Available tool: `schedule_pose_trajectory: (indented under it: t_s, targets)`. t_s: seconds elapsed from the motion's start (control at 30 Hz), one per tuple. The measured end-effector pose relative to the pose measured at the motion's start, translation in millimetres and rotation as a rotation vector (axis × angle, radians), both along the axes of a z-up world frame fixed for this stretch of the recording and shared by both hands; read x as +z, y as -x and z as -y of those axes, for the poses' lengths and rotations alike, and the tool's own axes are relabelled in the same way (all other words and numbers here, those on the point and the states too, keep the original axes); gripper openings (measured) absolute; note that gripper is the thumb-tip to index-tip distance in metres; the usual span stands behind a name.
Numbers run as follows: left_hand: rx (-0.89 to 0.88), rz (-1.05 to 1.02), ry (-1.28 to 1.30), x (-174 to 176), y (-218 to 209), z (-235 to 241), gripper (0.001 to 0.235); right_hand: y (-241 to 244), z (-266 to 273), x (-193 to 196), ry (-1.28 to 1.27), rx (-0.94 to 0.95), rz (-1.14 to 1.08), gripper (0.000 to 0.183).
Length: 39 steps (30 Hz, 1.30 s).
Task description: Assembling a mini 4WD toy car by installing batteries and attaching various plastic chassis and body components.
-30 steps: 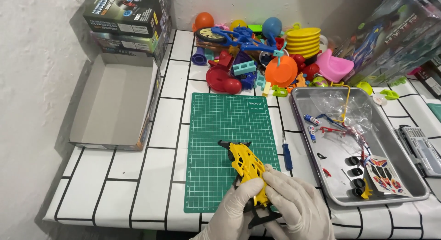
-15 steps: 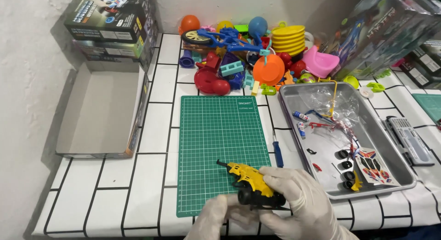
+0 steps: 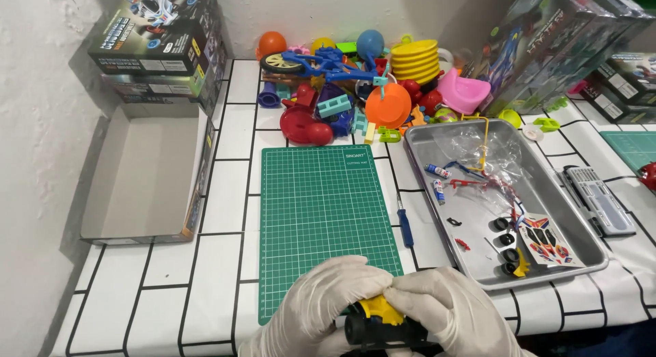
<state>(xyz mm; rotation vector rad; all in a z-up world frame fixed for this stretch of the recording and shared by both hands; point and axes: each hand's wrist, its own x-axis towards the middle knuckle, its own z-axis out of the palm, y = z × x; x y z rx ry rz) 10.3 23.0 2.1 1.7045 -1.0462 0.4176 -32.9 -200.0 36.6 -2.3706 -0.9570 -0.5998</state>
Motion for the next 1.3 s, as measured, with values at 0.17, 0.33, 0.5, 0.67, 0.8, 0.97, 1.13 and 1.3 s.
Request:
schedule_pose_trajectory:
  t_s: [0.17, 0.33, 0.5, 0.67, 0.8, 0.97, 1.13, 1.3]
  targets:
    - [-0.069, 0.049, 0.027, 2.6, -5.5, 1.9, 0.038, -4.8, 6.8, -3.8, 0.023, 0.058, 0.061, 0.051]
    - [-0.051, 0.172, 0.092, 3.4, -10.7, 6.9, 0.023, -11.1, 12.9, -20.0, 0.029, 0.091, 0.107, 0.053]
    - [0.018, 0.131, -0.046, -10.9, -9.6, 1.8, 0.035, -23.7, 23.6, -26.5, -0.011, 0.252, -0.068, 0.059]
    - [0.165, 0.052, -0.009, -12.4, -11.9, 1.9, 0.028, -43.9, 95.5, -0.4, -0.070, -0.185, -0.508, 0.053]
    - [0.237, 0.086, 0.018, -4.3, -20.2, 6.0, 0.029, -91.2, 147.2, -22.0, 0.320, -0.657, -0.633, 0.026]
    - [0.219, 0.179, -0.054, -13.2, -38.9, 5.0, 0.026, -120.6, 150.1, -59.8, 0.537, -0.588, -0.628, 0.048]
    - [0.220, 0.228, -0.106, -11.9, -46.0, 5.0, 0.026, -126.3, 146.6, -72.3, 0.529, -0.505, -0.585, 0.047]
    - [0.214, 0.297, -0.118, -14.5, -47.6, 6.6, 0.028, -130.6, 155.3, -85.8, 0.259, -0.421, -0.567, 0.027]
